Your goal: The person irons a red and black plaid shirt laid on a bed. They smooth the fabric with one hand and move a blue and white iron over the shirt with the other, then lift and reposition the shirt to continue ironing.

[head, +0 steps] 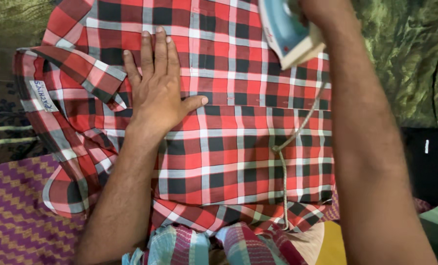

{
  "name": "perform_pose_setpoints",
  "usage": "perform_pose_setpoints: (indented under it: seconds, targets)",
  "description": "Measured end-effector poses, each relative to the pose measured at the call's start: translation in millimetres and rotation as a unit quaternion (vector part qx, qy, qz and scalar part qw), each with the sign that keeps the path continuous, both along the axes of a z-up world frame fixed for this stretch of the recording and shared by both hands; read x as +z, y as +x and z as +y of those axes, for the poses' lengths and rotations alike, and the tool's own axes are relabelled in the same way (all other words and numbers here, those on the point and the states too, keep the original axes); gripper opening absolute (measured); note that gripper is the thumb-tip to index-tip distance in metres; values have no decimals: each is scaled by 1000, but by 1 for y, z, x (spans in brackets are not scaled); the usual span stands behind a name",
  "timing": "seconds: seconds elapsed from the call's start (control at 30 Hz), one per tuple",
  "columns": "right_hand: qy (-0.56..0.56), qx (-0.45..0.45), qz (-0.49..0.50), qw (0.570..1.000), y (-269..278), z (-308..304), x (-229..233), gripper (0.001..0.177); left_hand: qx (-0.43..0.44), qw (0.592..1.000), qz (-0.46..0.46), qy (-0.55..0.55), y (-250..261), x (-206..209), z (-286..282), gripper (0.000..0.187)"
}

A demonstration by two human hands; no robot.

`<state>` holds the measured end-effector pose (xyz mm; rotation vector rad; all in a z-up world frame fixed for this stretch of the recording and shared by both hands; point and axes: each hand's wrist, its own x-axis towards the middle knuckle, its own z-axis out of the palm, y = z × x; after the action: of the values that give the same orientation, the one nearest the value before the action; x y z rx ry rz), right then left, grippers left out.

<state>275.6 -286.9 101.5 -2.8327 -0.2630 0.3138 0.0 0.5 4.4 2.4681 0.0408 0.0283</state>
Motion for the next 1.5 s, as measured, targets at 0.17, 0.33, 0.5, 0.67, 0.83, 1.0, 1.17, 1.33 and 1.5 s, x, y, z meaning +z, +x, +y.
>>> perform_pose_setpoints:
  seconds: [0.17,0.33,0.5,0.67,0.83,1.0,1.17,1.33,1.5]
  targets:
    - [104,-99,-41,989,-19,-37,21,29,-1,1000,-2,0,0,2,1,136]
    - [143,-79,-90,982,-27,-89,27,29,1,1000,-2,-8,0,-1,0,136]
    - [250,-69,-72,963,-28,-122,22,28,-2,1000,-2,-4,-1,-1,1,136]
    - [200,-143,-59,968,-40,-140,28,31,-9,1000,-1,12,1,-3,2,136]
    - [206,-163,4,965,-83,-124,61,34,-4,1000,-3,13,3,-4,1,136]
    - [172,-185,15,967,-147,-63,67,48,-8,1000,-8,22,2,-5,0,134]
    - [175,-107,50,978,-187,14,49,53,-7,1000,2,17,2,-1,0,133]
    - [67,-32,-37,997,-182,25,54,54,-10,1000,4,17,1,-4,0,132]
    - [58,-91,-47,993,-175,-3,51,52,-4,1000,-10,9,0,-8,0,133]
